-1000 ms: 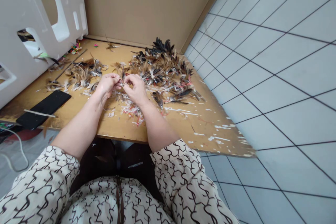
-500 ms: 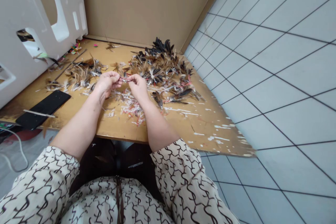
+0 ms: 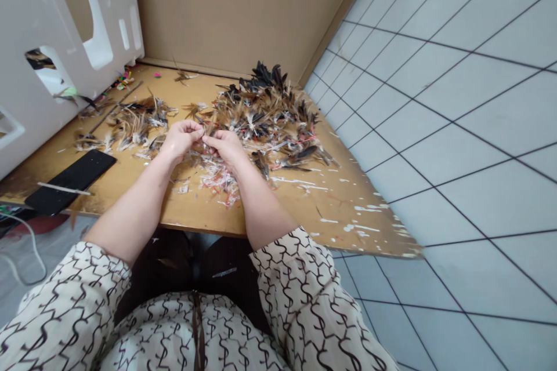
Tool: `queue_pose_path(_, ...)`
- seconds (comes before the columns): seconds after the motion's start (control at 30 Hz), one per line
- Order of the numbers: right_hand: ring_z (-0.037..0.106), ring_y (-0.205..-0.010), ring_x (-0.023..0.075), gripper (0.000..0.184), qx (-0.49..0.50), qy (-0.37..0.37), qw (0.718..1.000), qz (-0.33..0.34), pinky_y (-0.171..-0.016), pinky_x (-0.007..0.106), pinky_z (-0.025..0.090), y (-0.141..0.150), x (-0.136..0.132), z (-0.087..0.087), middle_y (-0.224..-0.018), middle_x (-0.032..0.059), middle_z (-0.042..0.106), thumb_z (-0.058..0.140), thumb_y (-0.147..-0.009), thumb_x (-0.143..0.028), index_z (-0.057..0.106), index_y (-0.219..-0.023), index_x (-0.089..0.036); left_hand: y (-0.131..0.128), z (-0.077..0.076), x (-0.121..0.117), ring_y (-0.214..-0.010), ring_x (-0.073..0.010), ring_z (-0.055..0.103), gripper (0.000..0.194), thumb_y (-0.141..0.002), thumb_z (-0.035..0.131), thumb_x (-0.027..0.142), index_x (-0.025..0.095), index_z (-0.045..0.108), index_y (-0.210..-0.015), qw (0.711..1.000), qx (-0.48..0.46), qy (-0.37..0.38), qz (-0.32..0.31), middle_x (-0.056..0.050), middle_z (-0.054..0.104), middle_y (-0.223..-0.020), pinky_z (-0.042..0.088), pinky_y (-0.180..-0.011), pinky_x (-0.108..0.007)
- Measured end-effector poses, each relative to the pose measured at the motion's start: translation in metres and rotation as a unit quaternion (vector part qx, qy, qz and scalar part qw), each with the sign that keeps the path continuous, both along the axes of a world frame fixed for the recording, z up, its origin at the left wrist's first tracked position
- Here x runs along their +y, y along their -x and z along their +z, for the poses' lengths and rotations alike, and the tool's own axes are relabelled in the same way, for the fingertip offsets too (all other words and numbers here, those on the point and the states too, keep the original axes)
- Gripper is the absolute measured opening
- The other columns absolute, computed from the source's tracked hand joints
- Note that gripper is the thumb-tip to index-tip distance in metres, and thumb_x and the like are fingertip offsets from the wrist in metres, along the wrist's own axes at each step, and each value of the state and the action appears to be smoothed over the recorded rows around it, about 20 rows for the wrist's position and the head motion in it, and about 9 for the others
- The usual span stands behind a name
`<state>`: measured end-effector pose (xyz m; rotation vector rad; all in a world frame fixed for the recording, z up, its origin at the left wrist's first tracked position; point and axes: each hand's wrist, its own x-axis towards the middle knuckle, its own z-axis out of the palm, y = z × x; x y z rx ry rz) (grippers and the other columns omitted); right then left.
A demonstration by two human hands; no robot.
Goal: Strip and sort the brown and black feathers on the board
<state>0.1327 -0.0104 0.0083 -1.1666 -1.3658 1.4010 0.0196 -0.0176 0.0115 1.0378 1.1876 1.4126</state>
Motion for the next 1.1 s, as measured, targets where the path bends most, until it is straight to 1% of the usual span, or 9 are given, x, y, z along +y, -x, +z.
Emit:
queue_pose_path(0.07, 0.037, -0.040, 0.0039, 0.030, -0.002, -0.009, 1.000, -0.005, -0.043, 0.018, 0.030, 0.000, 0.000, -0.001, -0.039, -0.0083, 0.041, 0.069, -0.060, -0.020, 0.041, -0.049, -0.017, 0.000, -0.001, 0.000, -0.040, -0.0059, 0.044, 0.018, -0.055, 0.070, 0.013, 0.014, 0.053, -0.052, 1.000, -0.007, 0.005, 0.000, 0.004, 0.052, -0.043, 0.037, -0.045, -0.018)
queue_pose_path(0.2, 0.036, -0.042, 0.0040, 0.024, -0.017, -0.051, 0.998, -0.031, -0.048, 0.019, 0.032, 0.002, 0.004, -0.007, -0.042, -0.0093, 0.040, 0.064, -0.060, -0.017, 0.042, -0.050, -0.017, 0.001, -0.001, 0.000, -0.041, -0.0068, 0.047, 0.019, -0.057, 0.071, 0.023, 0.014, 0.054, -0.057, 0.999, -0.036, 0.003, -0.006, 0.002, 0.056, -0.047, 0.038, -0.045, -0.019)
queue_pose_path(0.37, 0.038, -0.048, 0.0050, 0.011, -0.041, -0.106, 0.993, -0.009, -0.053, 0.020, 0.032, 0.005, 0.009, -0.020, -0.049, -0.0081, 0.045, 0.056, -0.059, -0.014, 0.046, -0.054, -0.016, 0.001, -0.007, 0.001, -0.036, -0.0035, 0.039, 0.030, -0.046, 0.078, 0.020, 0.014, 0.049, -0.049, 0.999, -0.001, -0.004, -0.042, 0.006, 0.048, -0.040, 0.029, -0.039, -0.016)
queue_pose_path(0.47, 0.037, -0.050, 0.0054, 0.012, -0.097, -0.136, 0.986, 0.006, -0.054, 0.021, 0.030, 0.006, 0.010, -0.024, -0.049, -0.0081, 0.044, 0.055, -0.058, -0.016, 0.045, -0.053, -0.017, 0.001, -0.010, 0.003, -0.033, -0.0023, 0.033, 0.035, -0.044, 0.078, 0.018, 0.015, 0.044, -0.043, 1.000, 0.016, -0.014, -0.020, 0.008, 0.041, -0.035, 0.025, -0.037, -0.016)
queue_pose_path(0.53, 0.035, -0.050, 0.0055, 0.017, -0.126, -0.150, 0.981, 0.011, -0.053, 0.021, 0.029, 0.005, 0.010, -0.024, -0.047, -0.0085, 0.041, 0.056, -0.058, -0.018, 0.042, -0.050, -0.017, 0.001, -0.010, 0.004, -0.033, -0.0027, 0.034, 0.035, -0.046, 0.078, 0.018, 0.015, 0.043, -0.042, 1.000, 0.012, -0.004, 0.000, 0.008, 0.041, -0.035, 0.026, -0.037, -0.016)
queue_pose_path(0.67, 0.033, -0.049, 0.0056, 0.018, -0.135, -0.139, 0.981, 0.002, -0.053, 0.021, 0.027, 0.003, 0.009, -0.021, -0.046, -0.0085, 0.039, 0.058, -0.059, -0.022, 0.043, -0.050, -0.017, 0.005, -0.007, 0.005, -0.033, -0.0036, 0.035, 0.035, -0.048, 0.076, 0.018, 0.016, 0.042, -0.041, 0.999, -0.013, 0.023, 0.041, 0.007, 0.041, -0.034, 0.030, -0.039, -0.017)
queue_pose_path(0.83, 0.031, -0.046, 0.0056, 0.018, -0.131, -0.101, 0.986, -0.022, -0.050, 0.021, 0.025, -0.003, 0.010, -0.016, -0.044, -0.0085, 0.037, 0.058, -0.059, -0.022, 0.043, -0.048, -0.018, 0.010, -0.004, 0.007, -0.035, -0.0026, 0.034, 0.021, -0.050, 0.071, 0.014, 0.014, 0.050, -0.047, 0.994, -0.064, 0.017, 0.087, 0.008, 0.043, -0.039, 0.030, -0.039, -0.016)
queue_pose_path(0.97, 0.028, -0.044, 0.0055, 0.019, -0.113, -0.080, 0.989, -0.051, -0.047, 0.021, 0.021, -0.008, 0.014, -0.019, -0.043, -0.0086, 0.036, 0.057, -0.059, -0.024, 0.042, -0.049, -0.019, 0.012, -0.002, 0.008, -0.036, -0.0030, 0.035, 0.009, -0.053, 0.061, 0.010, 0.014, 0.053, -0.050, 0.987, -0.091, 0.036, 0.125, 0.007, 0.044, -0.038, 0.030, -0.039, -0.016)
queue_pose_path(1.1, 0.024, -0.042, 0.0049, 0.021, -0.114, -0.083, 0.987, -0.074, -0.045, 0.021, 0.018, -0.011, 0.020, -0.025, -0.041, -0.0089, 0.032, 0.055, -0.061, -0.025, 0.039, -0.049, -0.020, 0.015, -0.001, 0.010, -0.037, -0.0039, 0.036, 0.006, -0.054, 0.055, 0.012, 0.015, 0.051, -0.052, 0.981, -0.117, 0.045, 0.147, 0.007, 0.044, -0.039, 0.029, -0.039, -0.016)
